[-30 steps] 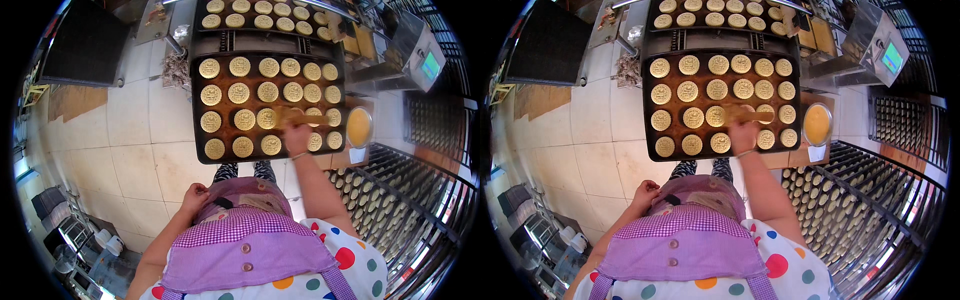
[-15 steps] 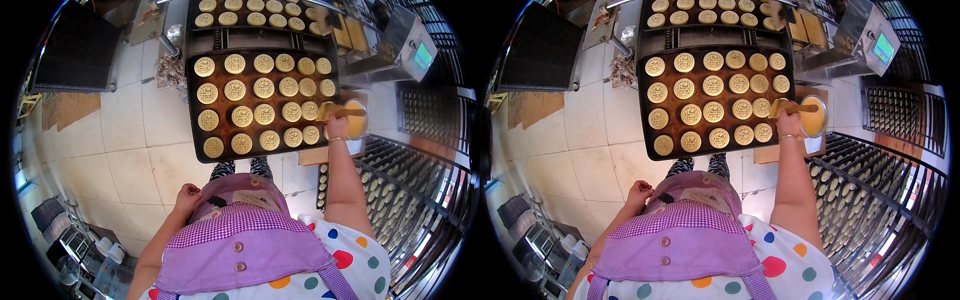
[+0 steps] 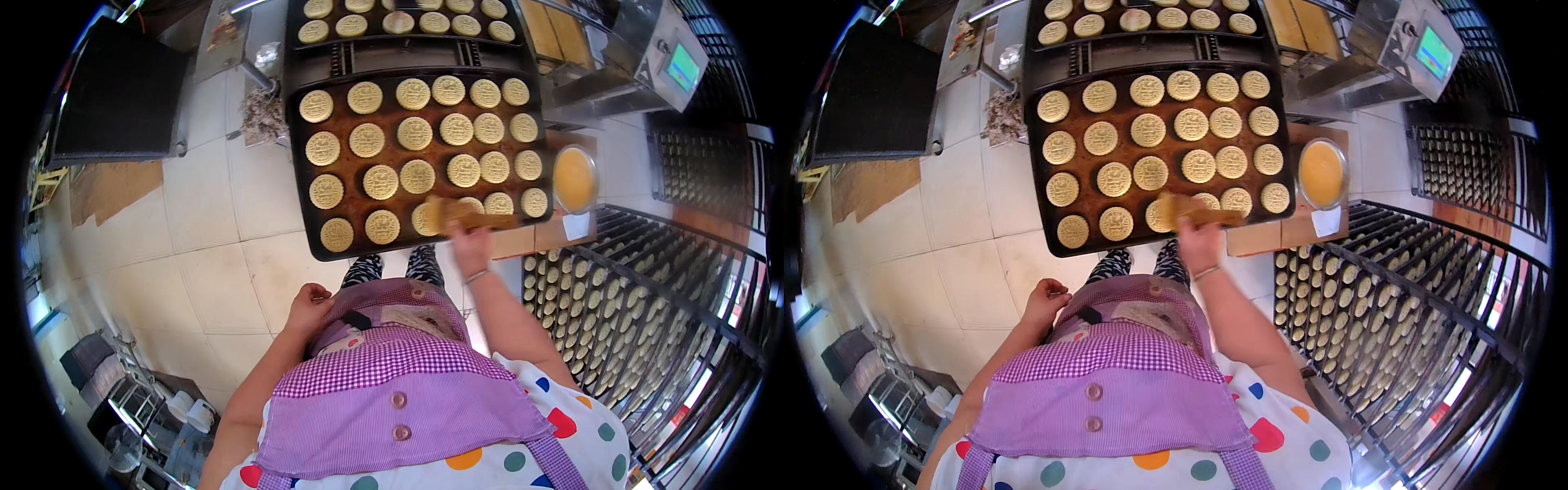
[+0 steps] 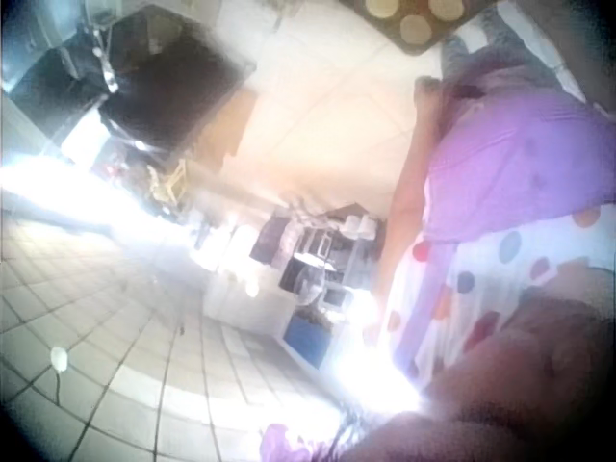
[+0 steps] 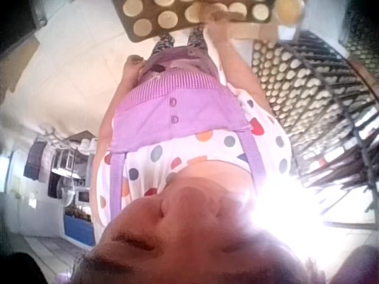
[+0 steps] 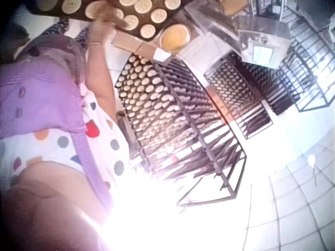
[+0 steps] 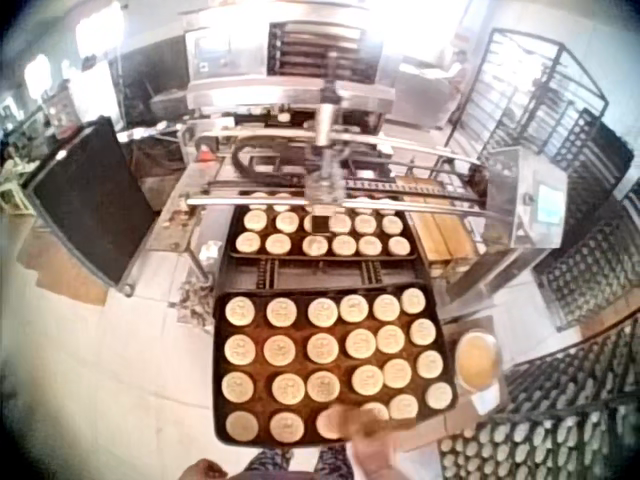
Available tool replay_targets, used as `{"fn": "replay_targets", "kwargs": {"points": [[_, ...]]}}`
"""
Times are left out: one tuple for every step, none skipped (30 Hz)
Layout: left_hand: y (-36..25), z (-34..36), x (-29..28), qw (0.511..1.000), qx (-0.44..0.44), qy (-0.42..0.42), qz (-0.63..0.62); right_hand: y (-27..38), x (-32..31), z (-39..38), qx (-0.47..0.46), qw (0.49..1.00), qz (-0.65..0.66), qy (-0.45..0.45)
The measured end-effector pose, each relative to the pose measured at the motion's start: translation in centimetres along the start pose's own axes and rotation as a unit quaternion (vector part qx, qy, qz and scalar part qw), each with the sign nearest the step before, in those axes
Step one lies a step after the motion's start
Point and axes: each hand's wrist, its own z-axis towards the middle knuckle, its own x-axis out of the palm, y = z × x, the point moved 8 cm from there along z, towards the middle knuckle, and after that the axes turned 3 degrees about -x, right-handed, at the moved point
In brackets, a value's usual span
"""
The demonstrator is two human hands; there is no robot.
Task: The person brushes a liquid over round pastries on a tray, moves the tray to a cooling rack, and takes empty trays from an oven.
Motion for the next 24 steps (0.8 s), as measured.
{"fn": "replay_targets", "kwargs": {"points": [[0.5, -0.1, 0.0, 1.0, -0.005, -0.009, 0.002, -1.9, -4.1, 1.9, 0.069, 0.996, -0.051, -0.006], [0.6, 0.0, 0.2, 1.0, -0.006, -0.004, -0.003, -1.7, -7.9, 3.7, 0.033, 0.997, 0.017, -0.061], [0.8, 0.1, 0.3, 1.0, -0.007, 0.0, -0.008, -2.5, -10.1, 4.3, 0.073, 0.995, -0.03, -0.064], [0.5, -0.2, 0.4, 1.0, -0.011, 0.0, -0.013, -2.6, -11.8, 4.9, 0.111, 0.989, -0.073, -0.061], [0.2, -0.6, 0.5, 1.0, -0.022, 0.0, -0.015, -2.0, -12.4, 5.1, 0.107, 0.99, -0.066, -0.066], [0.0, -0.5, 0.8, 0.999, -0.025, 0.003, -0.021, -1.1, -12.9, 5.3, 0.101, 0.99, -0.06, -0.072], [-0.3, -0.3, 1.0, 0.999, -0.027, 0.008, -0.022, -2.1, -11.4, 4.7, 0.141, 0.988, 0.017, -0.056], [-0.6, -0.2, 1.3, 0.999, -0.029, 0.013, -0.025, 0.0, -8.8, 4.3, -0.003, 1.0, 0.022, 0.0], [-1.0, 0.0, 1.6, 0.999, -0.025, 0.013, -0.015, -3.4, -6.4, 2.3, 0.113, 0.993, 0.03, -0.007], [-1.4, 0.1, 1.7, 1.0, -0.021, 0.009, -0.008, -2.7, -3.5, 1.4, -0.03, 0.997, -0.061, 0.027], [-1.5, 0.1, 1.8, 1.0, -0.018, 0.001, -0.003, -0.6, -1.4, 0.2, -0.073, 0.994, -0.005, 0.076], [-1.7, 0.1, 1.8, 1.0, -0.016, -0.001, -0.006, -0.1, -0.6, -0.3, 0.047, 0.99, 0.07, 0.116], [-1.9, 0.0, 1.9, 1.0, -0.013, -0.003, -0.008, -1.8, -1.7, 0.5, 0.056, 0.992, 0.079, 0.082], [-2.1, -0.1, 1.9, 1.0, -0.011, -0.006, -0.01, -4.1, -3.5, 1.8, 0.065, 0.993, 0.089, 0.049], [-2.1, -0.2, 1.8, 1.0, -0.012, -0.009, -0.012, -4.8, -7.4, 3.7, 0.02, 0.998, 0.029, -0.042], [-1.7, -0.4, 1.6, 1.0, -0.015, -0.016, -0.017, -5.3, -10.9, 5.9, 0.008, 0.998, -0.05, -0.036], [-1.4, -0.6, 1.4, 0.999, -0.018, -0.023, -0.023, -5.3, -14.4, 7.9, -0.006, 0.991, -0.13, -0.029], [-0.7, -0.7, 1.2, 0.999, -0.024, -0.029, -0.021, -4.9, -17.7, 8.8, 0.017, 0.991, -0.114, -0.073], [-0.2, -0.6, 1.2, 0.999, -0.029, -0.028, -0.016, -6.8, -21.2, 9.5, 0.033, 0.985, -0.128, -0.111], [0.1, -0.4, 1.3, 0.999, -0.033, -0.028, -0.012, -8.8, -23.8, 10.2, 0.048, 0.978, -0.141, -0.147], [0.5, -0.4, 1.3, 0.999, -0.033, -0.029, -0.027, -9.4, -24.3, 10.6, 0.062, 0.975, -0.158, -0.142], [1.1, -0.7, 1.2, 0.998, -0.034, -0.032, -0.044, -9.7, -24.2, 10.7, 0.076, 0.973, -0.174, -0.134], [1.7, -1.0, 1.1, 0.997, -0.035, -0.036, -0.061, -9.8, -23.8, 10.6, 0.089, 0.969, -0.191, -0.126], [2.3, -1.2, 0.9, 0.996, -0.034, -0.04, -0.073, -9.2, -21.5, 10.4, 0.087, 0.983, -0.134, -0.092]]}}
